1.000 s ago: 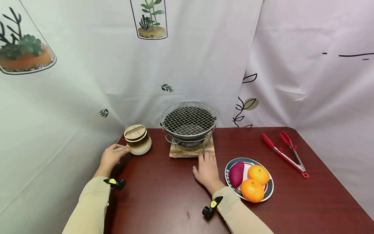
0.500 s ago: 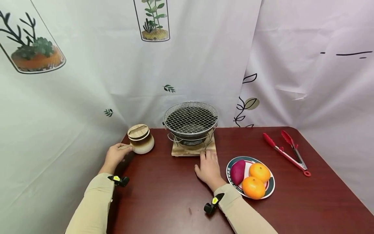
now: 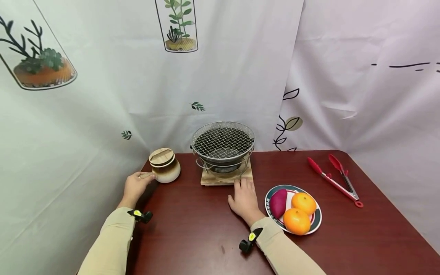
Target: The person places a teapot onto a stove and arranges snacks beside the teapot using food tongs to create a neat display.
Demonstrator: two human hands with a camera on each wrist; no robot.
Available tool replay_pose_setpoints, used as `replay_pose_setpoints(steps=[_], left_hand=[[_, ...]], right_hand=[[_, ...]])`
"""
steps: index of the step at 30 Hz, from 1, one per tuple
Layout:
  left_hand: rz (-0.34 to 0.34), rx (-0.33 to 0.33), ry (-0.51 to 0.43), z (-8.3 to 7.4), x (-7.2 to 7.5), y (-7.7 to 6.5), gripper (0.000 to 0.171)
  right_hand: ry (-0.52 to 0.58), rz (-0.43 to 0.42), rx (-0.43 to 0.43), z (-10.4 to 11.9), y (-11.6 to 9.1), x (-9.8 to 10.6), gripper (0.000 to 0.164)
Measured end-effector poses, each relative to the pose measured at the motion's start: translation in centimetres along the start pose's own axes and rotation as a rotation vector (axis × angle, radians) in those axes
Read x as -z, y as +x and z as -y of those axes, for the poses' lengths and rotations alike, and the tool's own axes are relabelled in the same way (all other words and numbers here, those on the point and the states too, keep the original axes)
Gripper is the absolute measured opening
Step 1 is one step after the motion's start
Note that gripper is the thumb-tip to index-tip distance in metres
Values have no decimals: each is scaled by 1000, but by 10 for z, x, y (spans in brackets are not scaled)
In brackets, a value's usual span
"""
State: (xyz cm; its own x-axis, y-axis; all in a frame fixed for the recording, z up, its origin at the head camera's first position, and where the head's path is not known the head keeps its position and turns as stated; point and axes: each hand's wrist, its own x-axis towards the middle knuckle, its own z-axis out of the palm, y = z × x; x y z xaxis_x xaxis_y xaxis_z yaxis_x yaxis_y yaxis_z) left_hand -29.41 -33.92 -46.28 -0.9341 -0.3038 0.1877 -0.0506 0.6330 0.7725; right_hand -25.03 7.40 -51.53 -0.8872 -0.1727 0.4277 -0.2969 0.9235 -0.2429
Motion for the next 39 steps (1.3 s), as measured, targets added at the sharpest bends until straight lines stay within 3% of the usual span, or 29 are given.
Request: replay_pose_setpoints(steps=[13,21,29,39], left_hand=[[-10,-18,-81,-2,4,1,42],[-25,-54,-90,-22,13,6,40],[-59,-36,-236,-39,18,14,39],[-72,-56,-189,-64,35,24,39]], right_hand=[[6,-22,19,2,1,-2,63],[12,-11,0,0,1,-4,65],[7,-29,4,-1,-1,-5,64],[16,-17,3,-2,-2,-3,64]])
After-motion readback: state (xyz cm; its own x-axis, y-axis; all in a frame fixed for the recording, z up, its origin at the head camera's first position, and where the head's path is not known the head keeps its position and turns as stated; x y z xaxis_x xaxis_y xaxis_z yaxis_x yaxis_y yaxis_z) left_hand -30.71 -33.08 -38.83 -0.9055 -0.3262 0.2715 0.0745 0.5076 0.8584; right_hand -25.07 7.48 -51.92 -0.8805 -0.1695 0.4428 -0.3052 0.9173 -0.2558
